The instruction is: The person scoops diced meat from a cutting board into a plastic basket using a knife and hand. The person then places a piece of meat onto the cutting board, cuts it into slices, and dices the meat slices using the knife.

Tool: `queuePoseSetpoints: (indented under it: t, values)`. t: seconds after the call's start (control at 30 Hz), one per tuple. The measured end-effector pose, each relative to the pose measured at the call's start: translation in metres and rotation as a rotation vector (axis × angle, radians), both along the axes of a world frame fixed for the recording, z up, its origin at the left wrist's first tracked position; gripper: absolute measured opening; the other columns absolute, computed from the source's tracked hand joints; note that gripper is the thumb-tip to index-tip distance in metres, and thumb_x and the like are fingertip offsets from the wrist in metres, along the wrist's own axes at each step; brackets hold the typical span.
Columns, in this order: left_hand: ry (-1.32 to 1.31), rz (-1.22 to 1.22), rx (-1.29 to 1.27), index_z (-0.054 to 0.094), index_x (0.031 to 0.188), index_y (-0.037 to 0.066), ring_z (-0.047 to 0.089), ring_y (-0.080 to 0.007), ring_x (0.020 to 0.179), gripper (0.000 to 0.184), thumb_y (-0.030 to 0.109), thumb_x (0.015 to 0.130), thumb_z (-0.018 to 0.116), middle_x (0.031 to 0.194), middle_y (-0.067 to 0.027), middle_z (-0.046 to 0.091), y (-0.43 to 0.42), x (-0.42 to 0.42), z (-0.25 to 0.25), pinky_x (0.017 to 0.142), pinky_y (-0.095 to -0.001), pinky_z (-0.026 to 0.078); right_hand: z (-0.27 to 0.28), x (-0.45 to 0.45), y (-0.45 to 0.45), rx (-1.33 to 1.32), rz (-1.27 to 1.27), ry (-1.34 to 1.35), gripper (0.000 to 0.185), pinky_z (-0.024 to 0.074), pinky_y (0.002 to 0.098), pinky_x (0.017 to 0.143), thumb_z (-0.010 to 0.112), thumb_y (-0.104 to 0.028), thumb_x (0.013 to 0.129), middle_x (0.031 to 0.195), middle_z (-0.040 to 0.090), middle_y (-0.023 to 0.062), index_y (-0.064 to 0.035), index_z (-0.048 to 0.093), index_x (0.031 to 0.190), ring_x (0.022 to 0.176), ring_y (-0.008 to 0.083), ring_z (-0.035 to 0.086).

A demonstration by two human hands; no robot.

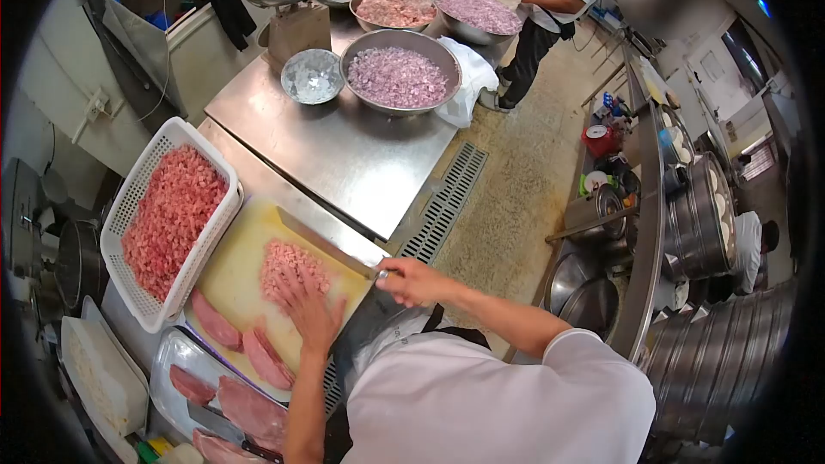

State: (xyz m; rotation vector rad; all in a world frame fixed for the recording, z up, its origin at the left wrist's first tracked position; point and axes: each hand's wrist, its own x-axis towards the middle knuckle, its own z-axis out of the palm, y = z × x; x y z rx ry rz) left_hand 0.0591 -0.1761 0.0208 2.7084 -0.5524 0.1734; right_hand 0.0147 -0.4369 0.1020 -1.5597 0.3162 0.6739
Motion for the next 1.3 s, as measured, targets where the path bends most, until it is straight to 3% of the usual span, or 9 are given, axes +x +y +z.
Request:
queuePoseSetpoints:
  t: [0.13, 0.23, 0.43, 0.57, 0.63, 0.97, 1.07, 1.17, 1.3]
  values:
    - [-0.106, 0.07, 0.088, 0.03, 0.163, 0.003, 0.011, -0.0485, 0.157, 0.103, 0.047, 0.082, 0.077, 0.169, -0.026, 0.02, -0.001, 0.012, -0.016, 0.125, -0.0651, 0.004, -0.054, 0.004, -0.044, 0.463, -0.046, 0.151, 0.03, 0.044, 0.0231, 0.042, 0.057, -0.037, 0.108, 0.07, 0.058, 0.0001, -0.0146, 0.056, 0.127, 0.051, 0.0066, 0.054]
    - [-0.035, 0.145, -0.043, 0.036, 0.161, 0.008, 0.019, -0.0485, 0.154, 0.094, 0.056, 0.088, 0.069, 0.169, -0.0209, 0.027, -0.01, 0.013, -0.003, 0.122, -0.0658, 0.012, -0.071, 0.002, -0.044, 0.491, -0.047, 0.222, 0.029, 0.0422, 0.0235, 0.041, 0.055, -0.038, 0.109, 0.07, 0.058, 0.0002, -0.014, 0.055, 0.124, 0.05, 0.0075, 0.053]
    - [-0.149, 0.471, -0.084, 0.049, 0.153, 0.005, 0.036, -0.0429, 0.148, 0.066, 0.036, 0.097, 0.06, 0.162, -0.0179, 0.042, -0.047, 0.025, 0.011, 0.122, -0.0579, 0.023, -0.082, -0.021, 0.071, 0.541, -0.07, 0.181, 0.028, 0.0417, 0.0241, 0.044, 0.057, -0.042, 0.108, 0.07, 0.056, 0.0005, -0.014, 0.052, 0.107, 0.051, 0.0088, 0.052]
    - [-0.36, 0.435, -0.325, 0.057, 0.145, 0.004, 0.047, -0.0372, 0.142, 0.052, 0.03, 0.1, 0.056, 0.149, -0.0182, 0.056, -0.033, 0.038, 0.007, 0.123, -0.0525, 0.025, -0.071, -0.018, 0.076, 0.365, -0.023, 0.081, 0.026, 0.042, 0.0252, 0.045, 0.055, -0.038, 0.109, 0.07, 0.056, 0.0008, -0.0128, 0.054, 0.103, 0.051, 0.0091, 0.053]
    - [-0.269, 0.488, -0.35, 0.06, 0.144, 0.006, 0.042, -0.0413, 0.144, 0.053, 0.031, 0.097, 0.06, 0.152, -0.0199, 0.052, -0.03, 0.032, 0.007, 0.125, -0.0584, 0.021, -0.046, -0.017, 0.071, 0.448, 0.024, 0.085, 0.023, 0.0423, 0.0256, 0.045, 0.053, -0.035, 0.11, 0.071, 0.058, 0.0014, -0.0117, 0.054, 0.108, 0.05, 0.0101, 0.054]
    - [-0.453, 0.349, -0.459, 0.056, 0.148, 0.005, 0.044, -0.04, 0.141, 0.052, 0.017, 0.098, 0.063, 0.157, -0.0207, 0.048, -0.014, 0.066, 0.128, 0.118, -0.0489, 0.031, 0.024, 0.007, 0.083, 0.625, 0.058, -0.094, 0.034, 0.0455, 0.0268, 0.049, 0.049, -0.041, 0.111, 0.067, 0.053, 0.0037, -0.0108, 0.051, 0.126, 0.05, 0.0131, 0.053]
    - [-0.662, 0.368, -0.492, 0.057, 0.145, 0.0, 0.05, -0.0387, 0.137, 0.048, 0.017, 0.1, 0.06, 0.151, -0.023, 0.053, 0.022, 0.139, 0.154, 0.116, -0.0489, 0.035, 0.057, 0.052, 0.091, 0.478, 0.18, -0.29, 0.031, 0.045, 0.0267, 0.05, 0.053, -0.036, 0.11, 0.068, 0.054, 0.0028, -0.0075, 0.052, 0.12, 0.052, 0.0121, 0.054]
    - [-0.696, 0.392, -0.554, 0.065, 0.131, -0.001, 0.058, -0.0406, 0.123, 0.036, 0.017, 0.1, 0.06, 0.131, -0.023, 0.065, 0.088, 0.218, 0.124, 0.107, -0.0478, 0.043, 0.073, 0.062, 0.093, 0.293, 0.204, -0.322, 0.025, 0.0455, 0.0272, 0.051, 0.062, -0.026, 0.105, 0.069, 0.056, 0.0023, -0.0039, 0.055, 0.114, 0.053, 0.0113, 0.054]
    - [-0.616, 0.428, -0.62, 0.068, 0.108, -0.003, 0.064, -0.0393, 0.107, 0.021, 0.016, 0.099, 0.061, 0.11, -0.021, 0.069, 0.108, 0.176, 0.086, 0.096, -0.0475, 0.048, 0.035, 0.023, 0.069, 0.097, 0.098, -0.196, 0.022, 0.044, 0.0277, 0.048, 0.071, -0.017, 0.099, 0.067, 0.056, 0.0002, -0.0025, 0.062, 0.112, 0.052, 0.0098, 0.053]
